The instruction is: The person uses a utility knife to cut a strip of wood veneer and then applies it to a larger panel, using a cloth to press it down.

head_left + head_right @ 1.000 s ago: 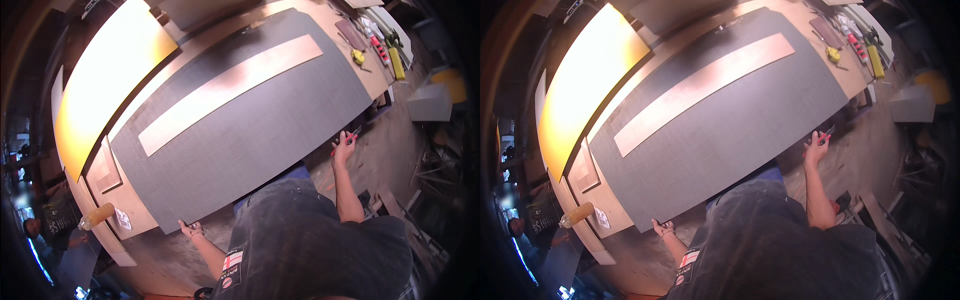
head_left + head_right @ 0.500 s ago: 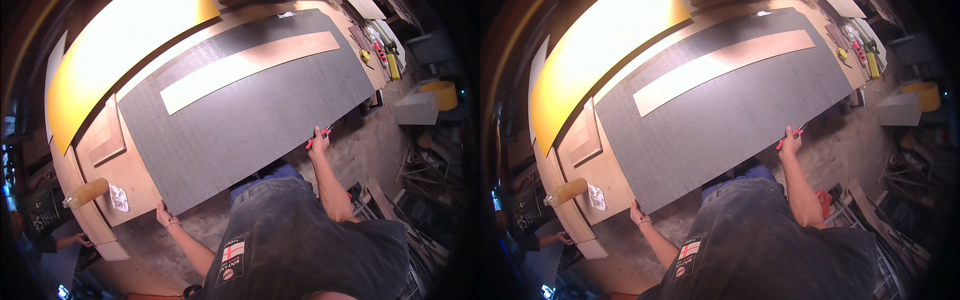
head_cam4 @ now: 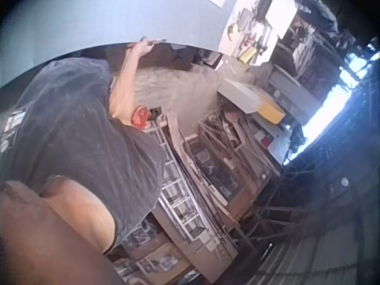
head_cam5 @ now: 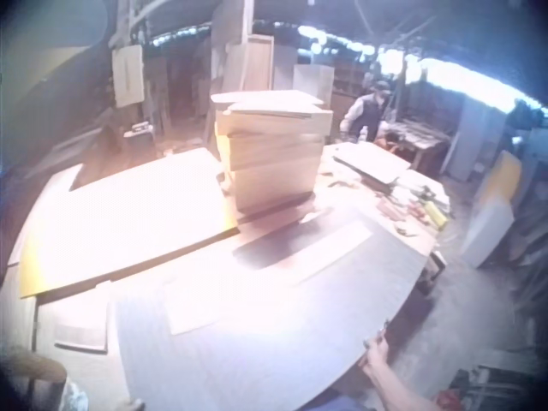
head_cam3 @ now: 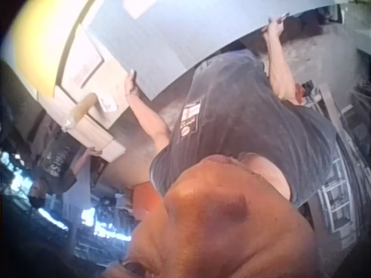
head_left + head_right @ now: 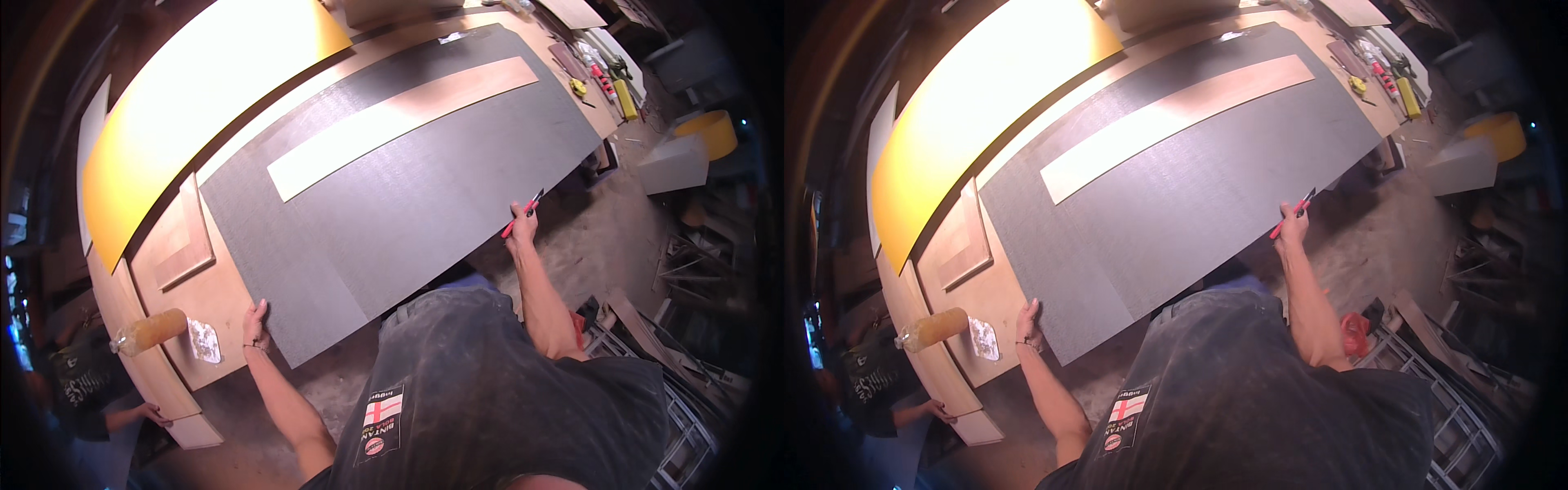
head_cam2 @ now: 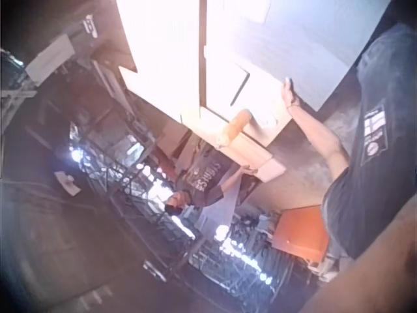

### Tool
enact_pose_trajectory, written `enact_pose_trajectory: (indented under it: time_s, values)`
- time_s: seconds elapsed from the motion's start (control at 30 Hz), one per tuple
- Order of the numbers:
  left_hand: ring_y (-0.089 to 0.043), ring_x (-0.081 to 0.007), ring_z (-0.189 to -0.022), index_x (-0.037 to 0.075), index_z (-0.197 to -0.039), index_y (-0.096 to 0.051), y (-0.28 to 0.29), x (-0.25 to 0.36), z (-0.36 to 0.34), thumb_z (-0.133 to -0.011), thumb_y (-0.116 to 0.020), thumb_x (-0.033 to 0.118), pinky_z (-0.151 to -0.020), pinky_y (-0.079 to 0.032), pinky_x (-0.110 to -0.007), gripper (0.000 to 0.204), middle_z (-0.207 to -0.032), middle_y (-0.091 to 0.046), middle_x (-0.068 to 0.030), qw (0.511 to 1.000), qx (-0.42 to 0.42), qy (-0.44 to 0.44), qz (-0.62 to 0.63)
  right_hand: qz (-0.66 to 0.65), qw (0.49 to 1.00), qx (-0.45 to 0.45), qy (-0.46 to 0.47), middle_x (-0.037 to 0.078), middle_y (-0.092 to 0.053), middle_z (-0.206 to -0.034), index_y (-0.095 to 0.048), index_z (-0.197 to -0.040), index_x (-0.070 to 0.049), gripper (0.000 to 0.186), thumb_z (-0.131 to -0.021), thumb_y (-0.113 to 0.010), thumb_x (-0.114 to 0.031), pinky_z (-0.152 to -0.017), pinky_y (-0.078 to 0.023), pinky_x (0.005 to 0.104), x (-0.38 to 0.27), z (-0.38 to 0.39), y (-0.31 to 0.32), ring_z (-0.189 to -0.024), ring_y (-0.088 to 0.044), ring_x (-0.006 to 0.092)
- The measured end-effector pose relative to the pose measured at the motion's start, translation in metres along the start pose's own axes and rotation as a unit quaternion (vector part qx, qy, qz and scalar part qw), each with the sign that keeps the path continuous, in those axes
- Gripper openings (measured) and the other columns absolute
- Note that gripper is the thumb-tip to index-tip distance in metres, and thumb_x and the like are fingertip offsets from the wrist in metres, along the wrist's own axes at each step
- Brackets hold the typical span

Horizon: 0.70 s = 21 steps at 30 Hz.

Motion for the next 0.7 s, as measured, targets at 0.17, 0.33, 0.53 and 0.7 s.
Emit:
enact_pose_trajectory:
  time_s: [0.17, 0.33, 0.53, 0.7]
  values:
    - [-0.057, -0.0232, -0.123, -0.002, -0.138, -0.054, -0.005, 0.012, 0.009, -0.094, -0.068, 0.014, -0.111, -0.04, -0.04, 0.049, -0.133, -0.063, -0.0089, 0.999, -0.036, 0.029, 0.009, 0.032, 0.998, -0.018, 0.052, 0.0, -0.054, -0.09, -0.052, -0.102, -0.008, 0.021, -0.091, -0.07, -0.004, -0.081, -0.051, 0.0354, -0.015, -0.004, 0.004, -0.085, -0.055, 0.0139]
    - [-0.057, -0.0247, -0.125, 0.001, -0.139, -0.053, -0.007, 0.022, 0.037, -0.096, -0.068, 0.022, -0.109, -0.042, -0.045, 0.05, -0.131, -0.063, -0.0089, 0.997, -0.055, -0.054, -0.028, 0.002, 0.999, -0.051, -0.001, 0.001, -0.056, -0.09, -0.053, -0.1, -0.009, 0.021, -0.091, -0.071, -0.005, -0.081, -0.053, 0.0353, -0.016, -0.009, 0.011, -0.085, -0.059, 0.0151]
    - [-0.059, -0.0233, -0.122, -0.001, -0.14, -0.052, -0.01, -0.002, 0.035, -0.095, -0.068, 0.014, -0.111, -0.041, -0.04, 0.05, -0.133, -0.064, -0.0094, 0.997, -0.065, -0.03, -0.017, 0.067, 0.997, -0.02, -0.022, -0.002, -0.052, -0.082, -0.056, -0.095, -0.011, 0.022, -0.089, -0.076, -0.014, -0.075, -0.052, 0.0346, -0.006, -0.003, 0.021, -0.075, -0.051, 0.0123]
    - [-0.062, -0.023, -0.115, -0.004, -0.133, -0.057, 0.005, -0.032, 0.006, -0.093, -0.072, 0.014, -0.106, -0.044, -0.04, 0.047, -0.126, -0.066, -0.0117, 0.998, -0.007, 0.029, -0.047, 0.042, 0.992, 0.113, -0.041, 0.0, -0.06, -0.083, -0.063, -0.105, -0.011, 0.023, -0.092, -0.075, -0.025, -0.063, -0.058, 0.0356, -0.023, -0.03, 0.035, -0.066, -0.058, 0.0127]
Point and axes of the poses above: each hand's wrist, its own z-axis away from the middle knuckle, its own y-axis out of the back of the hand, x = y × z, the point moved 1 cm from there along -z, towards the middle knuckle
